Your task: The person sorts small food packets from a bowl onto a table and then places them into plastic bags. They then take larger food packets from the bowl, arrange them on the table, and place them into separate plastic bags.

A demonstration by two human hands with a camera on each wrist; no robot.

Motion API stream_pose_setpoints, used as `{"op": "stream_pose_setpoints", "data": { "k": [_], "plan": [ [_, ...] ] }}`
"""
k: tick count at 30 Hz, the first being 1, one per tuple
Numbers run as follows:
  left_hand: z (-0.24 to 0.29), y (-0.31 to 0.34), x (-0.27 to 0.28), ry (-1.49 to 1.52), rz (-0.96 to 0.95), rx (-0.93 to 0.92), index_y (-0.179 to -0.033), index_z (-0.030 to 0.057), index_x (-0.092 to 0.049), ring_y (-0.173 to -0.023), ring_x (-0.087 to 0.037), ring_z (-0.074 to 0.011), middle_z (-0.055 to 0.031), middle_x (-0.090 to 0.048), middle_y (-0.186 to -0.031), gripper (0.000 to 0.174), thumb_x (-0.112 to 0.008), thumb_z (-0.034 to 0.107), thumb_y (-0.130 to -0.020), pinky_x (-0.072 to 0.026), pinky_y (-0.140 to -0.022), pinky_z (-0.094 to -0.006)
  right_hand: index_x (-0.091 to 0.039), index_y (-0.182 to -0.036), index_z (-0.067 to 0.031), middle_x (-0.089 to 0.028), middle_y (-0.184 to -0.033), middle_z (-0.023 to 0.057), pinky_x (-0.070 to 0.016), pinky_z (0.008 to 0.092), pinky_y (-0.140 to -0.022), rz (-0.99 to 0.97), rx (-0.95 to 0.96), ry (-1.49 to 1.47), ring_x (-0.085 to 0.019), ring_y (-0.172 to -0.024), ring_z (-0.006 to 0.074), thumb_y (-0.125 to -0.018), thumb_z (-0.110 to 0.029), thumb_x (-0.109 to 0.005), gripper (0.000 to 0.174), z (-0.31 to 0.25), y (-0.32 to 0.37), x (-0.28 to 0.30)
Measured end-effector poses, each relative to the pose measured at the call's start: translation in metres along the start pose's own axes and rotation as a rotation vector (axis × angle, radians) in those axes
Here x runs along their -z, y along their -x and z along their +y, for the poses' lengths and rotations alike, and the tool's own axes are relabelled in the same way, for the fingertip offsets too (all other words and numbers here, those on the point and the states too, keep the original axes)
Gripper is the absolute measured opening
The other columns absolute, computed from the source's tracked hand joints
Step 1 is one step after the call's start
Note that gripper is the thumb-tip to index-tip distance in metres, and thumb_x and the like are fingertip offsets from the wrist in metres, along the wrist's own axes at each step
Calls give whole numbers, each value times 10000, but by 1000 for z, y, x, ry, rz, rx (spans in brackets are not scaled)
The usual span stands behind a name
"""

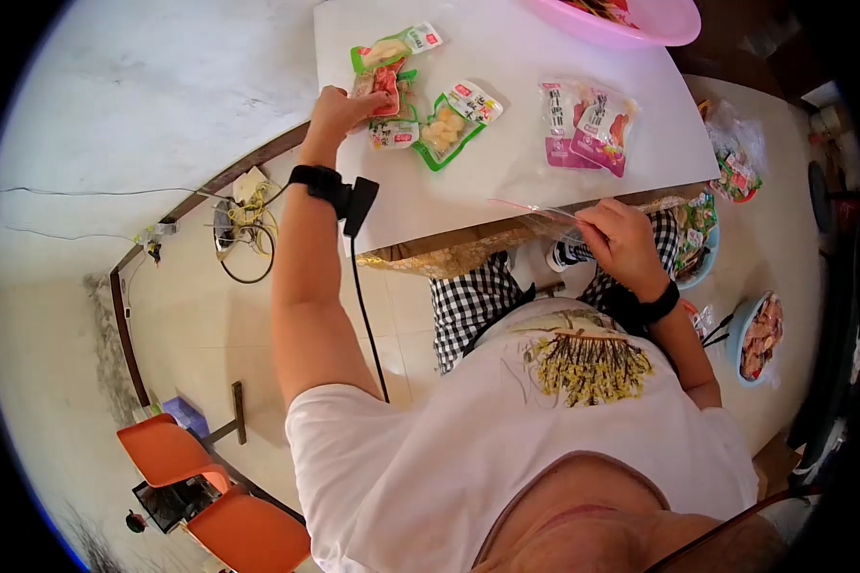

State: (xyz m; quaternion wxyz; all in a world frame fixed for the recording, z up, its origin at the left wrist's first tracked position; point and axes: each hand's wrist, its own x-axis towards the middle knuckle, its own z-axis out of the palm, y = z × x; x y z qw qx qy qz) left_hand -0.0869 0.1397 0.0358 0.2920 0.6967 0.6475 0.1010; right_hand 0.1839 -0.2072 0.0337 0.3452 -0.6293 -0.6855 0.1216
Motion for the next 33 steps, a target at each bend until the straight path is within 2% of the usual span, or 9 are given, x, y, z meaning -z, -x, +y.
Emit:
{"op": "stream_pose_setpoints", "data": {
  "k": [6, 9, 10, 17, 21, 28, 31, 32, 33],
  "plan": [
    [-17, 2, -5, 738, -174, 94, -801, 57, -581, -532, -488, -97, -11, -563, -698, 228, -782, 161, -777, -342, -429, -222, -632, -854, -59, -565, -736, 111, -455, 400, -573, -4, -2, 3, -580, -665, 321, -831, -101, -647, 51, -1, 5, 2],
    [-26, 17, 1, 1014, -187, 196, -782, 53, -575, -524, -481, -118, -15, -531, -653, 167, -733, 104, -799, -390, -430, -249, -632, -854, -57, -566, -737, 113, -456, 399, -575, 30, 11, -8, -579, -661, 323, -837, -107, -642, 54, -2, 7, 3],
    [-33, 18, 2, 986, -178, 276, -820, 73, -579, -537, -490, -119, -12, -541, -679, 124, -703, 70, -818, -393, -430, -247, -632, -854, -55, -569, -740, 114, -458, 401, -577, 32, 11, -12, -582, -666, 324, -839, -108, -639, 56, -2, 8, 4],
    [-64, 85, 3, 1025, -221, 150, -937, 119, -597, -535, -497, -82, 13, -596, -733, 153, -691, 69, -828, -366, -426, -224, -635, -862, -51, -599, -772, 116, -468, 409, -591, 40, 27, -25, -598, -694, 333, -843, -116, -627, 68, -2, 11, 5],
    [-69, 108, 5, 942, -169, 92, -1016, 95, -587, -563, -545, -86, 9, -625, -775, 178, -670, 89, -858, -357, -430, -232, -640, -861, -49, -613, -791, 115, -472, 408, -597, 51, 33, -51, -601, -700, 335, -843, -121, -629, 75, -2, 15, 6],
    [-90, 133, -3, 937, 29, 97, -932, 84, -556, -529, -514, -104, -13, -598, -747, 175, -698, 131, -840, -353, -419, -241, -630, -858, -35, -547, -714, 115, -417, 394, -543, 116, 81, -78, -550, -614, 315, -834, -86, -647, 59, 3, 17, 4],
    [-97, 133, -5, 465, -23, 67, -1020, 29, -590, -508, -528, -125, -24, -611, -758, 326, -745, 183, -778, -405, -430, -277, -641, -858, -49, -609, -782, 112, -473, 405, -602, 69, 36, -49, -598, -697, 332, -843, -125, -632, 78, 1, 17, 8],
    [-98, 131, -6, 152, 45, -61, -1010, -18, -616, -643, -609, -237, -92, -637, -806, 395, -766, 235, -746, -495, -583, -365, -641, -858, -50, -608, -781, 112, -472, 406, -601, 62, 38, -53, -597, -695, 333, -844, -125, -631, 77, 1, 17, 9],
    [-93, 134, -8, -25, 238, -250, -1007, -29, -620, -711, -612, -277, -124, -643, -838, 407, -766, 245, -745, -495, -648, -392, -640, -857, -51, -607, -781, 111, -472, 406, -600, 53, 39, -58, -597, -693, 333, -844, -126, -630, 76, 1, 17, 10]
  ]
}}
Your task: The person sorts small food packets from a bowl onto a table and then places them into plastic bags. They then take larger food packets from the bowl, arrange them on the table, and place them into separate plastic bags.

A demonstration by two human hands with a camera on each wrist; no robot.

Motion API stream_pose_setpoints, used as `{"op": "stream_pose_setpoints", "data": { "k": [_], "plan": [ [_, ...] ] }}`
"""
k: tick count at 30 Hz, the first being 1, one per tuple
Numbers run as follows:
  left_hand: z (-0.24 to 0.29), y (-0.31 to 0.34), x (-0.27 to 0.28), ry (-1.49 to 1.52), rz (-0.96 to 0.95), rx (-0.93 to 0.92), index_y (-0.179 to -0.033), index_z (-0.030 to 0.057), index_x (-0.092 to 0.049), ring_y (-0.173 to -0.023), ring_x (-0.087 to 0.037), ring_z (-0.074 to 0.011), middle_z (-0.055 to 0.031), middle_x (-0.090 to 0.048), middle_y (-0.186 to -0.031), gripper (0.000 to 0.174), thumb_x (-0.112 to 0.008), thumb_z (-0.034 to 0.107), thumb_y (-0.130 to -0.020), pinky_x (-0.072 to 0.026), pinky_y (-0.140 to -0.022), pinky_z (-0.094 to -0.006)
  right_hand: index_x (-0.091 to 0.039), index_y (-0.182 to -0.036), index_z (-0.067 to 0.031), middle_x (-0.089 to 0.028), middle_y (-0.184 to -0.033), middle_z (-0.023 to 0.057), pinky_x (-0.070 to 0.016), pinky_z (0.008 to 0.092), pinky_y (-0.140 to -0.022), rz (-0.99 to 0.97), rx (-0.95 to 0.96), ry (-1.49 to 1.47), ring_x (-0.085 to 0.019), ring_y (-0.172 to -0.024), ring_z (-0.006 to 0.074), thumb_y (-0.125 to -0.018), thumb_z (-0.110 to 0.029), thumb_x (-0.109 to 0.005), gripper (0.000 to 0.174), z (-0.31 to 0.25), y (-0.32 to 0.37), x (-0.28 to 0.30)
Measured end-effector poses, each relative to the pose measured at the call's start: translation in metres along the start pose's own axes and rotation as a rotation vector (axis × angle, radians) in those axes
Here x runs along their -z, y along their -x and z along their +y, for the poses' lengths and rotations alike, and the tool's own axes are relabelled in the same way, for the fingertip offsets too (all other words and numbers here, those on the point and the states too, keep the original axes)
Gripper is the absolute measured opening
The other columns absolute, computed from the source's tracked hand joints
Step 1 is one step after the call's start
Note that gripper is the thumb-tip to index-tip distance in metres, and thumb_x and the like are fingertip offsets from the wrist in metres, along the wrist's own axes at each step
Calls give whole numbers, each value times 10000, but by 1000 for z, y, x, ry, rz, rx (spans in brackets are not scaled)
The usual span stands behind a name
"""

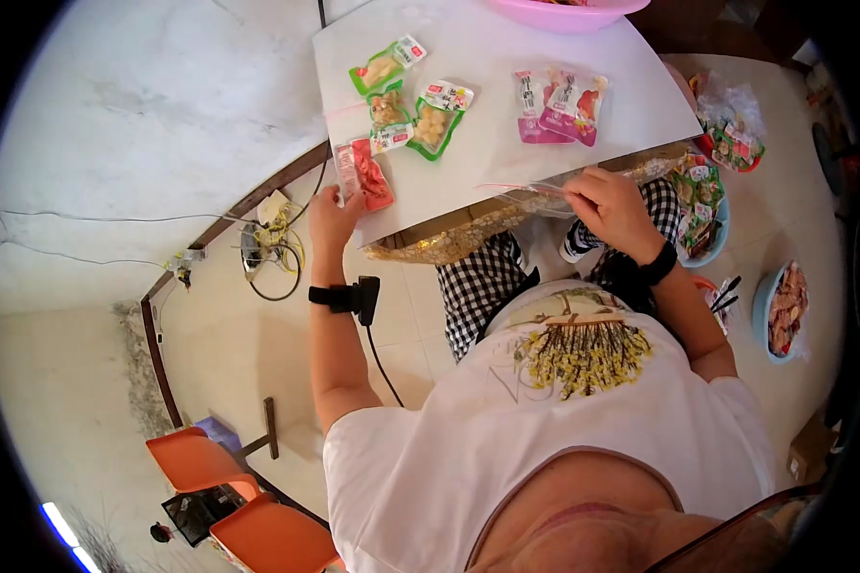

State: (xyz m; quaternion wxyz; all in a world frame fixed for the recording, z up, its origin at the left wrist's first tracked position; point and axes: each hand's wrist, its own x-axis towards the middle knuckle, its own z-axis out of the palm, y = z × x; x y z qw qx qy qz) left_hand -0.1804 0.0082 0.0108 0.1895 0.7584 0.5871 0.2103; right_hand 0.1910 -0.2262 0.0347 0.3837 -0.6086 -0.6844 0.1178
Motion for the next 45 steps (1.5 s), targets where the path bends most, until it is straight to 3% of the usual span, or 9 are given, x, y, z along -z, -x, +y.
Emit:
{"op": "stream_pose_setpoints", "data": {
  "k": [2, 3, 12, 24, 28, 34, 38, 39, 45],
  "plan": [
    [31, 1, 4, -354, 357, -419, -1003, -50, -628, -848, -619, -357, -190, -655, -904, 432, -766, 265, -741, -494, -777, -447, -638, -856, -53, -605, -781, 111, -471, 406, -599, -10, 5, 2, -596, -690, 333, -845, -126, -629, 74, 2, -2, -1],
    [60, 0, 10, -161, 260, -345, -1049, -61, -630, -996, -576, -422, -269, -641, -1017, 499, -751, 320, -750, -460, -878, -484, -637, -856, -53, -605, -781, 111, -472, 406, -599, -12, 6, 8, -596, -690, 333, -845, -125, -629, 73, 4, -1, -2],
    [126, -75, -32, -567, -177, 70, -1133, 43, -638, -1087, -606, -377, -209, -667, -1097, 600, -719, 472, -720, -472, -897, -445, -631, -858, -60, -570, -764, 107, -463, 401, -600, -36, -2, 54, -585, -697, 317, -843, -132, -630, 74, -1, 2, 2],
    [110, -74, -32, 48, 99, -152, -923, -44, -672, -752, -683, -285, -189, -695, -843, 385, -726, 247, -678, -533, -717, -375, -624, -844, -61, -579, -778, 98, -466, 406, -609, 91, -21, 78, -594, -725, 302, -866, -168, -609, 111, -2, 7, -3],
    [111, -21, -3, 705, -177, 153, -1103, -7, -618, -781, -688, -202, -105, -676, -885, 303, -657, 29, -805, -550, -599, -270, -630, -858, -61, -587, -776, 98, -461, 399, -593, 177, -41, 57, -592, -697, 305, -871, -160, -618, 100, -6, 3, -4],
    [121, 77, -3, 1180, -763, 319, -1199, -22, -559, -828, -695, -211, -118, -682, -973, 414, -679, 7, -803, -587, -708, -324, -632, -883, -56, -592, -777, 101, -459, 385, -584, 256, -36, 39, -589, -672, 307, -873, -143, -628, 88, -9, -5, -3],
    [150, 89, -32, 1236, -1053, 430, -1241, -47, -512, -673, -661, -152, -122, -672, -958, 411, -644, 38, -862, -469, -432, -221, -625, -879, -72, -604, -827, 92, -472, 410, -617, 252, -54, 21, -602, -724, 314, -875, -166, -617, 94, -11, -7, -3],
    [161, 91, -43, 1231, -969, 443, -1226, -39, -521, -596, -615, -112, -112, -664, -935, 358, -613, 46, -890, -362, -348, -202, -628, -886, -74, -606, -836, 91, -475, 409, -620, 244, -51, 22, -604, -727, 313, -876, -164, -616, 91, -13, -7, -2],
    [205, 68, -69, 1219, -915, 361, -1152, -1, -534, -521, -491, -66, -66, -625, -853, 278, -573, -9, -877, -322, -364, -180, -648, -944, -91, -600, -847, 74, -481, 393, -609, 203, -11, 15, -604, -727, 306, -858, -159, -629, 111, -13, -7, -2]
  ]
}}
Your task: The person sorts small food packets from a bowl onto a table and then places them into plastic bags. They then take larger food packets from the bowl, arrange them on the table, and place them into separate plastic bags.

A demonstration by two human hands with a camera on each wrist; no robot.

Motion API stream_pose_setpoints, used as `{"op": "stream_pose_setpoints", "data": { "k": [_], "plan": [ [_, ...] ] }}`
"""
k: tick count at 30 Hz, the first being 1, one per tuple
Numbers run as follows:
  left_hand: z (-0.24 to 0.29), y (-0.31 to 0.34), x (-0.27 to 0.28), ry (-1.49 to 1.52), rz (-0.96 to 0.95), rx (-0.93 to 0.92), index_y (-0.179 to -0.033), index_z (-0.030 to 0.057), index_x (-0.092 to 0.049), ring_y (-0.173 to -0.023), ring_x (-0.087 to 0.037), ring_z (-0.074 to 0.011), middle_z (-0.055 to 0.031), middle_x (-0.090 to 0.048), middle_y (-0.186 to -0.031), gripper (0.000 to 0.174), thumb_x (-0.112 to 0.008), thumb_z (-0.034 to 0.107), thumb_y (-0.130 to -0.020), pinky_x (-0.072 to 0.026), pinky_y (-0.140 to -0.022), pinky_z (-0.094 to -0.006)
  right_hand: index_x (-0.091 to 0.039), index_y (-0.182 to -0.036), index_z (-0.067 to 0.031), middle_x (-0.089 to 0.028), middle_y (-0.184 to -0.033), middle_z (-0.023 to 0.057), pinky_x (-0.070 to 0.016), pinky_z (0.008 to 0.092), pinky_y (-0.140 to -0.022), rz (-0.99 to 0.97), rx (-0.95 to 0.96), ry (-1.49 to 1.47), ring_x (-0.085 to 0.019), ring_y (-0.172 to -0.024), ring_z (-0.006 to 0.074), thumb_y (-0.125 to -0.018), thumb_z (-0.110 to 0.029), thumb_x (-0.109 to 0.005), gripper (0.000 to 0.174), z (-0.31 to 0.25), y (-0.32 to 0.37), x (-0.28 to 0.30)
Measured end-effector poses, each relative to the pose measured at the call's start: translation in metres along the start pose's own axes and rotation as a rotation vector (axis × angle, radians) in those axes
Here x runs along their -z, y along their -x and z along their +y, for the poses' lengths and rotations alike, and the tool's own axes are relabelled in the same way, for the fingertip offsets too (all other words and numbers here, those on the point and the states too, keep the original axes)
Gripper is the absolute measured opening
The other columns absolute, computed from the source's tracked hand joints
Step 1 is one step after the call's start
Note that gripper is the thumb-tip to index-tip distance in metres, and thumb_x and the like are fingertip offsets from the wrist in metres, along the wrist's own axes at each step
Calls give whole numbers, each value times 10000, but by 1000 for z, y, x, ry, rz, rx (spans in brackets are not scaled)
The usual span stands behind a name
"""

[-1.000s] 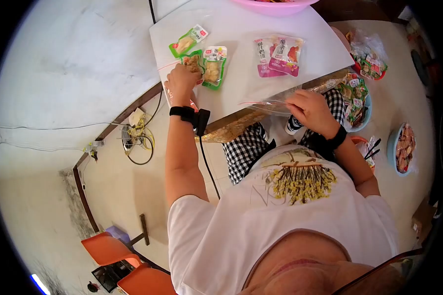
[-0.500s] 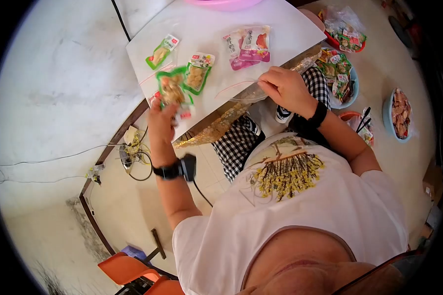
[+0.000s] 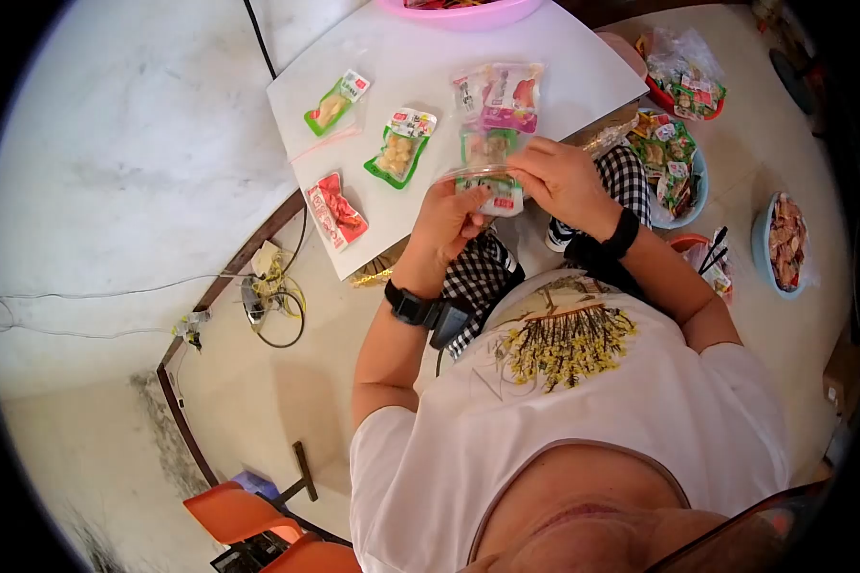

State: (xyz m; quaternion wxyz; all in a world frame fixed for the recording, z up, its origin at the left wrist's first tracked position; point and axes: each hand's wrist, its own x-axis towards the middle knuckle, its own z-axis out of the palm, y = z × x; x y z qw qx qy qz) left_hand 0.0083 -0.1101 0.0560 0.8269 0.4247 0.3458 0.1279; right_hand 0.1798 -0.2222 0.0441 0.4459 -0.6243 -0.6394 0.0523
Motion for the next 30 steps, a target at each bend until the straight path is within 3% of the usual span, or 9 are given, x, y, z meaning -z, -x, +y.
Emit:
{"op": "stream_pose_setpoints", "data": {
  "k": [5, 7, 10, 13, 17, 20, 23, 27, 30],
  "plan": [
    [1, -34, -15, -58, 139, -104, -1115, 47, -535, -529, -451, -70, -22, -560, -775, 251, -488, -20, -878, -301, -387, -195, -656, -949, -113, -578, -826, 70, -477, 387, -599, -7, 55, 22, -600, -743, 289, -835, -161, -642, 124, 3, 3, -6],
    [4, -45, -23, 1, 172, -176, -1025, 56, -554, -557, -475, -87, -31, -549, -733, 156, -504, 168, -928, -340, -433, -205, -657, -941, -124, -567, -816, 72, -475, 390, -596, -17, 63, 10, -596, -747, 285, -832, -163, -642, 117, 0, 3, -7],
    [-16, -102, 5, 217, 246, -208, -976, 55, -559, -597, -493, -117, -32, -521, -689, 268, -487, 313, -958, -390, -512, -209, -679, -936, -103, -576, -775, 67, -470, 378, -567, -7, 74, -14, -597, -680, 275, -848, -162, -661, 107, 0, 5, -12],
    [-19, -105, 3, 380, 298, -285, -1024, 14, -567, -651, -517, -136, -35, -529, -711, 274, -477, 264, -959, -433, -597, -225, -678, -932, -101, -572, -768, 67, -470, 375, -568, -40, 75, -9, -594, -679, 275, -855, -168, -656, 105, 2, 7, -15],
    [-33, -85, 0, 145, 239, -514, -1095, -53, -600, -684, -530, -132, -35, -569, -801, 252, -475, 103, -941, -455, -634, -244, -646, -895, -124, -560, -776, 65, -471, 402, -567, -49, 72, -19, -595, -694, 295, -836, -172, -644, 76, 5, 9, -19],
    [-30, -84, -5, 146, 275, -363, -1185, -71, -573, -690, -522, -114, -39, -600, -872, 309, -484, -3, -897, -452, -634, -238, -646, -884, -117, -564, -781, 65, -470, 399, -565, -32, 76, -59, -596, -687, 291, -840, -170, -641, 69, 4, 9, -19],
    [-13, -92, -16, 53, 221, -515, -1221, -49, -546, -723, -550, -115, -46, -614, -899, 352, -515, -8, -873, -457, -634, -231, -646, -880, -111, -566, -779, 64, -468, 398, -560, -60, 111, -35, -598, -683, 291, -843, -166, -640, 67, 5, 10, -19],
    [-26, -123, -6, 125, 219, -632, -1302, -64, -463, -921, -612, -159, -127, -596, -1121, 422, -447, -43, -881, -533, -719, -270, -649, -885, -109, -561, -768, 70, -465, 399, -561, -57, 68, 6, -597, -682, 295, -849, -171, -643, 72, 5, 9, -17],
    [-30, -93, 12, -468, 151, -817, -1383, -41, -380, -1027, -590, -182, -157, -553, -1230, 476, -469, -27, -915, -523, -788, -275, -651, -893, -101, -556, -758, 80, -464, 400, -567, -77, 24, 35, -594, -679, 301, -860, -181, -641, 87, 6, 7, -14]
  ]
}}
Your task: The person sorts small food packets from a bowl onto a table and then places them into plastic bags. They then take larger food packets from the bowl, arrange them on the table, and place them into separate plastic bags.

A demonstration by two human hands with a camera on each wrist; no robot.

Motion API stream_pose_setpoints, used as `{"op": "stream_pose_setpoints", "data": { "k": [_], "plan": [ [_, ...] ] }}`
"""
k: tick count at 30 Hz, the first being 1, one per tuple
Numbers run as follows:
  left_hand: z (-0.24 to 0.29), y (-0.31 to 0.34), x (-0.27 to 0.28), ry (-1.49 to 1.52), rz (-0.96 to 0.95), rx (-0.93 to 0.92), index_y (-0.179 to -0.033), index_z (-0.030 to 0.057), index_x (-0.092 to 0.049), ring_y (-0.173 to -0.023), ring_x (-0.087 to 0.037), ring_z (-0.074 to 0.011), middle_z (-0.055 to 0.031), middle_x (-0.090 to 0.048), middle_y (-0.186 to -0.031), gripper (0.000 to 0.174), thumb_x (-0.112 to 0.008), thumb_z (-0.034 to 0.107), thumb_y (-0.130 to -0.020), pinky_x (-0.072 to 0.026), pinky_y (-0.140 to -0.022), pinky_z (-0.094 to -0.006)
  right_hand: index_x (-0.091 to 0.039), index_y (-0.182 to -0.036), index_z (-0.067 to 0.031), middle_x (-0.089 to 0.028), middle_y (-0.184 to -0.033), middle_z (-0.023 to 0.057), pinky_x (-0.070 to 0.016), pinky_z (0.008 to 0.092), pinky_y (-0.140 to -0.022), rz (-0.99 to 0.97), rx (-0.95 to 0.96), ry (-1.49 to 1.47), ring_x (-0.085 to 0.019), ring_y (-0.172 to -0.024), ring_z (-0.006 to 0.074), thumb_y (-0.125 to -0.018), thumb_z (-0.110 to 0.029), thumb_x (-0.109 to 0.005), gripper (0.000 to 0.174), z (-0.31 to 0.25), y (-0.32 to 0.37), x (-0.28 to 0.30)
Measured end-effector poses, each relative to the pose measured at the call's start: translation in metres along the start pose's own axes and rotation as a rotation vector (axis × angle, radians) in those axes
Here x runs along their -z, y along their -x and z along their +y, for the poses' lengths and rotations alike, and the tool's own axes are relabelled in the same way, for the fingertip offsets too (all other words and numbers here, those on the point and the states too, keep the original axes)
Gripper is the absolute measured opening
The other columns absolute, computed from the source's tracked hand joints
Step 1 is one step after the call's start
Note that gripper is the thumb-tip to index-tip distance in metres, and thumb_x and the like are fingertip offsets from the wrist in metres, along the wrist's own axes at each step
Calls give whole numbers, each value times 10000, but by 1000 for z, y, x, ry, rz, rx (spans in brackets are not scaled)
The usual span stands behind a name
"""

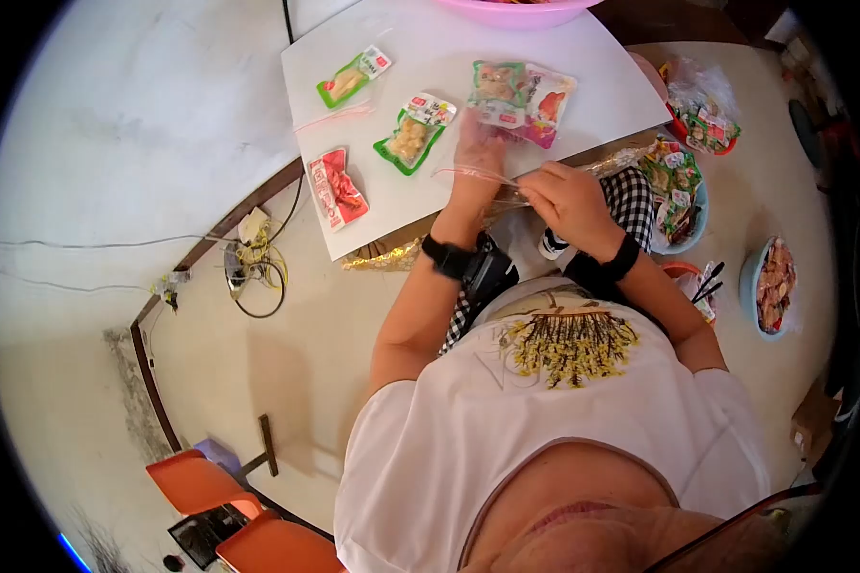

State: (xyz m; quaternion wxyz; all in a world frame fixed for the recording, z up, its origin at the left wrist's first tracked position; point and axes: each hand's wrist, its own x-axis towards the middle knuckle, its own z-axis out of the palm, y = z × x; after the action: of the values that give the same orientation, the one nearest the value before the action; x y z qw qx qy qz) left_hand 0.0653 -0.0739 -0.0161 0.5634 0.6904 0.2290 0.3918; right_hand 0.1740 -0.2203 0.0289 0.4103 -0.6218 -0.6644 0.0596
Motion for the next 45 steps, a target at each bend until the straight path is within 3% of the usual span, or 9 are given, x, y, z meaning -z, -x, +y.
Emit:
{"op": "stream_pose_setpoints", "data": {
  "k": [2, 7, 14, 17, 26, 29, 38, 44, 45],
  "plan": [
    [2, 31, 9, -353, 43, -218, -1231, -41, -543, -1021, -597, -157, -108, -630, -1124, 318, -502, 0, -919, -501, -851, -269, -650, -892, -94, -558, -759, 80, -463, 399, -566, 7, 8, 14, -591, -677, 302, -864, -177, -637, 88, 0, -3, 3],
    [84, 60, 79, -176, -214, 562, -981, -45, -666, -732, -640, -133, -54, -676, -798, 172, -595, 104, -934, -528, -706, -285, -654, -896, -82, -572, -763, 83, -461, 400, -573, 5, 14, 3, -586, -675, 304, -873, -168, -626, 93, -2, -6, 9],
    [18, -4, 150, -1153, 145, -178, -1038, -4, -653, -875, -652, -370, -216, -669, -1019, 323, -660, 237, -823, -533, -742, -441, -650, -889, -84, -574, -773, 89, -465, 402, -583, -32, 29, 18, -591, -685, 305, -859, -175, -638, 97, 0, 2, 3],
    [24, -29, 133, -1322, -171, 333, -1052, -9, -627, -998, -622, -379, -228, -638, -1105, 428, -695, 300, -764, -511, -812, -485, -653, -891, -87, -579, -780, 89, -473, 404, -592, -44, 26, 34, -595, -695, 304, -850, -175, -642, 97, -3, 4, 8],
    [30, -26, 133, -1090, -119, 481, -874, -12, -695, -811, -686, -328, -200, -694, -806, 466, -777, 398, -668, -522, -710, -427, -656, -886, -97, -593, -796, 65, -482, 402, -606, -65, 8, 37, -604, -715, 289, -854, -185, -630, 97, -3, 6, 12],
    [74, -26, 115, -1199, -324, 843, -826, 15, -707, -848, -677, -345, -190, -696, -813, 455, -721, 459, -727, -518, -676, -435, -653, -882, -101, -591, -793, 64, -479, 406, -603, -44, 20, 46, -603, -715, 289, -857, -186, -627, 92, 1, 10, 7],
    [13, -36, 143, -1271, -343, -316, -1224, 85, -611, -1077, -626, -271, -132, -592, -1282, 559, -781, 290, -734, -490, -886, -412, -633, -866, -102, -576, -791, 64, -474, 410, -612, -35, 42, 42, -599, -739, 292, -866, -204, -618, 103, 3, 12, 8],
    [76, -41, 108, -1023, -473, 799, -1210, 35, -611, -1070, -630, -271, -204, -613, -1220, 578, -771, 327, -736, -499, -871, -412, -612, -877, -93, -567, -813, 66, -467, 410, -621, -36, 44, 80, -593, -745, 290, -867, -201, -621, 108, 9, 18, 6],
    [59, -35, 114, -1124, -458, 623, -1167, 19, -618, -1052, -626, -299, -216, -623, -1163, 554, -770, 336, -738, -500, -843, -413, -609, -887, -90, -571, -825, 67, -464, 402, -623, -34, 54, 94, -591, -748, 288, -867, -194, -623, 106, 9, 20, 4]
  ]
}}
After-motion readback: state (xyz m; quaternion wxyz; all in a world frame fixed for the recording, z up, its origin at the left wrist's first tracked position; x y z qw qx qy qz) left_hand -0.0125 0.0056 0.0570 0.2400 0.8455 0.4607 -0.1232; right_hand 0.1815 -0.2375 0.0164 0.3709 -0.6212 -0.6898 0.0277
